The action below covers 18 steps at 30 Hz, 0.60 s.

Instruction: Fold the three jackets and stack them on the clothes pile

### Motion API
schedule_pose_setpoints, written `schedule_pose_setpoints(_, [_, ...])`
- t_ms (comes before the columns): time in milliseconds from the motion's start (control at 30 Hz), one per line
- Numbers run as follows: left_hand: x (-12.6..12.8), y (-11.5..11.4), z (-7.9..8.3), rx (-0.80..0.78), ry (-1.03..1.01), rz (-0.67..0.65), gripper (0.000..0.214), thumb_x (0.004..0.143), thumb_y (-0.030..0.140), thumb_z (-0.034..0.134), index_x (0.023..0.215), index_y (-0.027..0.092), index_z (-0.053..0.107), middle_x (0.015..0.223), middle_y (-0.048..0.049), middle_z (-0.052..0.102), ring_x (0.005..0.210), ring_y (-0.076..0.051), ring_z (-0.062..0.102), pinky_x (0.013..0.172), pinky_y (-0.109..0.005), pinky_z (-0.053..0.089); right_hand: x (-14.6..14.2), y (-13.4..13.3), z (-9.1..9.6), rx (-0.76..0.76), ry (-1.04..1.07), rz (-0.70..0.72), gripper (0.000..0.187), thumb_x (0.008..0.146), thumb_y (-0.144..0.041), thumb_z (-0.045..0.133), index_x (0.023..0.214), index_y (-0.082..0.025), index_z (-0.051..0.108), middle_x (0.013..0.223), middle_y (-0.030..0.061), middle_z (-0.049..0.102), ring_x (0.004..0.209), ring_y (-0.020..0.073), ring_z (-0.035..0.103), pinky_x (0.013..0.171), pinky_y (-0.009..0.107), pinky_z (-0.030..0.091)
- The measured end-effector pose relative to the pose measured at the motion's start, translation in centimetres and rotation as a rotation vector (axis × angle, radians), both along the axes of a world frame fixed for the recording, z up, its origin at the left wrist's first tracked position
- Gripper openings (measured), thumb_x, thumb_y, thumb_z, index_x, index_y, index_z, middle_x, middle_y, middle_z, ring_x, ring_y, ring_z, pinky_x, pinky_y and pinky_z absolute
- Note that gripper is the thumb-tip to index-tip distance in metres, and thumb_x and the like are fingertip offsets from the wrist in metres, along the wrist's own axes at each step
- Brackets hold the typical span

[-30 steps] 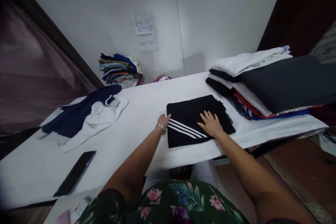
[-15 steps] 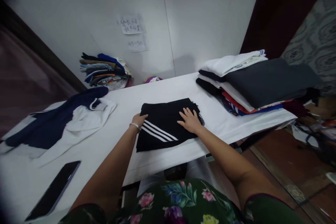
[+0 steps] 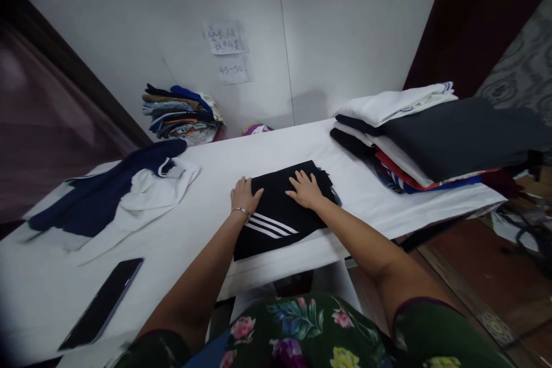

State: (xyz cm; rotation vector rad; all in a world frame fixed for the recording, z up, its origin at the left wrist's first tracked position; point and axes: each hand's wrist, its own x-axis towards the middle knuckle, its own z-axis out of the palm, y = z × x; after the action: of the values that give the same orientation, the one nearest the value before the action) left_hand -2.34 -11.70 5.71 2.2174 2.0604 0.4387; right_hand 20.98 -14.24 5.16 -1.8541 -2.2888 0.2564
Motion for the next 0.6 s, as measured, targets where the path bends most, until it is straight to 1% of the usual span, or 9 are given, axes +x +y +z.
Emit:
schedule_pose_setpoints(67, [0.6,0.1,-0.8,-0.093,0.072,-0.024,0.066,0.087,0.055,0.038,0.141,0.017,0.036,0.154,-0.0124,0.021,0.142,-0.028,0.013,0.115,-0.048,0.011,-0.4,1.9,0.2,-0.003,0.001,-0.008,0.067,0.091,-0.059,0.027,0.144,-0.020,0.032,0.155,0.0106,0.017,0.143,0.0264,0.007,0.113,0.050,0.004])
schedule_pose_setpoints(167, [0.5,0.2,-2.5,-0.223,0.116,0.001,0.071,0.087,0.060,0.029,0.143,0.017,0.035,0.153,-0.0134,0.023,0.143,-0.028,0.013,0.114,-0.048,0.009,0.4,4.3,-0.4,-0.055,-0.033,-0.051,0.069,0.091,-0.059,0.027,0.145,-0.017,0.030,0.155,0.0124,0.017,0.143,0.0275,0.007,0.112,0.052,0.006])
schedule_pose_setpoints(267, [0.0,0.3,-3.4,-0.234,0.129,-0.001,0.072,0.087,0.061,0.025,0.144,0.017,0.034,0.153,-0.0129,0.023,0.143,-0.028,0.013,0.114,-0.048,0.010,2.1,5.6,-1.7,-0.127,-0.060,-0.102,0.071,0.090,-0.061,0.025,0.146,-0.018,0.027,0.155,0.0116,0.017,0.143,0.0268,0.009,0.111,0.055,0.007])
schedule_pose_setpoints(367, [0.0,0.2,-3.5,-0.242,0.138,0.000,0.073,0.087,0.061,0.023,0.144,0.017,0.032,0.154,-0.0121,0.022,0.143,-0.027,0.013,0.114,-0.048,0.011,3.3,5.8,-3.1,-0.116,-0.071,-0.111,0.072,0.090,-0.062,0.023,0.147,-0.019,0.025,0.155,0.0095,0.016,0.143,0.0249,0.009,0.111,0.056,0.008])
schedule_pose_setpoints(433, [0.1,0.1,-3.4,-0.254,0.140,0.006,0.073,0.087,0.061,0.023,0.145,0.016,0.031,0.154,-0.0120,0.022,0.143,-0.027,0.013,0.114,-0.048,0.011,3.5,5.8,-3.6,-0.098,-0.069,-0.106,0.071,0.089,-0.062,0.023,0.147,-0.020,0.025,0.155,0.0091,0.016,0.143,0.0246,0.008,0.111,0.055,0.007])
schedule_pose_setpoints(500, [0.2,0.0,-3.3,-0.252,0.139,0.009,0.073,0.087,0.061,0.023,0.144,0.017,0.032,0.154,-0.0120,0.022,0.143,-0.027,0.013,0.114,-0.048,0.011,3.3,5.8,-3.6,-0.110,-0.035,-0.109,0.070,0.089,-0.062,0.025,0.147,-0.021,0.025,0.156,0.0090,0.014,0.143,0.0246,0.007,0.112,0.055,0.004])
schedule_pose_setpoints(600, [0.2,-0.1,-3.2,-0.226,0.124,0.002,0.069,0.088,0.059,0.026,0.143,0.018,0.035,0.153,-0.0122,0.024,0.142,-0.027,0.015,0.114,-0.047,0.012,3.2,6.1,-2.8,-0.177,0.093,-0.116,0.067,0.089,-0.058,0.035,0.145,-0.023,0.029,0.156,0.0098,0.015,0.143,0.0248,0.006,0.111,0.056,-0.001])
